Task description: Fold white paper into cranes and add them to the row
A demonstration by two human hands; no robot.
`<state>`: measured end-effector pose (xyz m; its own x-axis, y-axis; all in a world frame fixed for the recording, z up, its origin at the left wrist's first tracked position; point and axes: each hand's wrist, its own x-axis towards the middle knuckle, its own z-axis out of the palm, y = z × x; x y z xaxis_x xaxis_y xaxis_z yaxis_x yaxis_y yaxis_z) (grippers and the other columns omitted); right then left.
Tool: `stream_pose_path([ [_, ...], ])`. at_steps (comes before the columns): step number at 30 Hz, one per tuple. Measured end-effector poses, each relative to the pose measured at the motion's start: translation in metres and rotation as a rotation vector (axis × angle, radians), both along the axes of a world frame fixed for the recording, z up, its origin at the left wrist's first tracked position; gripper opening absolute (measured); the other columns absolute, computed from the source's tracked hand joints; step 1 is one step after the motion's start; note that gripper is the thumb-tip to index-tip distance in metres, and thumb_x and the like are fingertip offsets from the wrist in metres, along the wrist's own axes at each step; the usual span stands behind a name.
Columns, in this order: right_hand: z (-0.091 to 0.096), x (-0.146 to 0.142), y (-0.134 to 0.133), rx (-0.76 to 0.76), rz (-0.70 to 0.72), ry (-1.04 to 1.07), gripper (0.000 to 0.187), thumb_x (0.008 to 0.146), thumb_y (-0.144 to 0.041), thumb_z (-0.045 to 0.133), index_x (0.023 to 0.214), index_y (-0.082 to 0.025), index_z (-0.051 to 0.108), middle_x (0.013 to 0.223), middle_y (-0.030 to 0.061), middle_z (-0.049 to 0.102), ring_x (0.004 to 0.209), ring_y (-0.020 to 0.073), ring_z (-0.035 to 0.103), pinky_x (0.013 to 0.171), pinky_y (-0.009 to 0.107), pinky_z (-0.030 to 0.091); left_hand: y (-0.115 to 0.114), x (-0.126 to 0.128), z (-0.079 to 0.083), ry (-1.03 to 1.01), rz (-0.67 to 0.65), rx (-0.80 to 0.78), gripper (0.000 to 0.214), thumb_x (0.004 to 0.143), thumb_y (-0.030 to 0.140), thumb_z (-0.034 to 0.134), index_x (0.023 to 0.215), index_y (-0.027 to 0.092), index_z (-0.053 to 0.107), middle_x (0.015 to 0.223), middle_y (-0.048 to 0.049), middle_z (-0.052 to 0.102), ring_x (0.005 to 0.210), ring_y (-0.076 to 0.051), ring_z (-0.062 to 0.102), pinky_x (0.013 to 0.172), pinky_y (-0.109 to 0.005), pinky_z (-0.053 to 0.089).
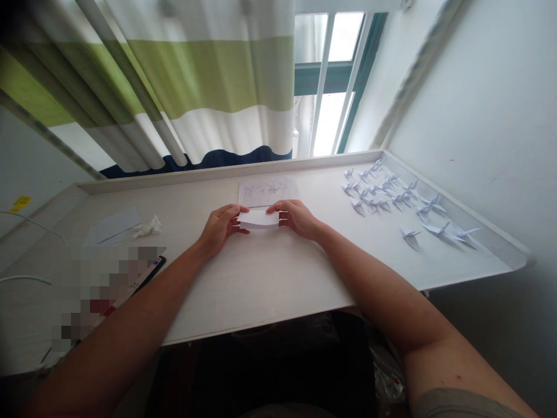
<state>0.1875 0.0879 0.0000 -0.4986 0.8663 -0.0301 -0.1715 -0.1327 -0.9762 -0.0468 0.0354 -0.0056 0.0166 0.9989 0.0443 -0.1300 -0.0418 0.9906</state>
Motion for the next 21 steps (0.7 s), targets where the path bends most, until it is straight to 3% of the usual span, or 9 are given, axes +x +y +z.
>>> stream_pose_path([
  [3,-0.0011,-0.0007,-0.0023,0.046,0.025,-0.058,0.037,0.076,-0.052,0.089,0.084,-0.018,0.076,0.089,0.0050,0.071,0.079,0.0169,0.064,0.067,0.029,0.054,0.0000,0.0010,-0.0029,0.034,-0.002,0.046,0.043,0.074,0.053,0.091,0.088,0.015,0.076,0.083,-0.0051,0.072,0.075,-0.017,0.070,0.063,-0.030,0.065],
  [8,-0.0051,-0.0012,-0.0034,0.216,-0.015,-0.127,0.042,0.064,-0.036,0.100,0.095,-0.021,0.075,0.091,0.0010,0.073,0.080,0.0157,0.065,0.068,0.028,0.053,0.0014,0.0020,-0.0088,0.092,-0.010,0.097,0.050,0.068,0.043,0.097,0.104,0.016,0.076,0.077,-0.0026,0.076,0.070,-0.016,0.070,0.065,-0.029,0.061],
  [15,-0.0067,0.0062,0.0026,0.262,0.012,-0.224,0.044,0.072,-0.040,0.095,0.108,-0.018,0.082,0.084,0.0021,0.073,0.073,0.0152,0.062,0.064,0.030,0.051,-0.0025,0.0043,-0.0028,0.132,0.010,0.117,0.045,0.070,0.037,0.096,0.105,0.016,0.079,0.071,0.0000,0.074,0.065,-0.014,0.068,0.068,-0.028,0.056],
  [21,0.0005,0.0079,-0.0006,0.265,0.145,-0.252,0.033,0.077,-0.041,0.091,0.100,-0.018,0.083,0.099,0.0070,0.080,0.083,0.0176,0.069,0.071,0.030,0.053,-0.0060,0.0074,-0.0007,0.116,-0.035,0.119,0.048,0.069,0.031,0.095,0.111,0.017,0.076,0.080,-0.0020,0.078,0.073,-0.016,0.073,0.074,-0.030,0.058],
])
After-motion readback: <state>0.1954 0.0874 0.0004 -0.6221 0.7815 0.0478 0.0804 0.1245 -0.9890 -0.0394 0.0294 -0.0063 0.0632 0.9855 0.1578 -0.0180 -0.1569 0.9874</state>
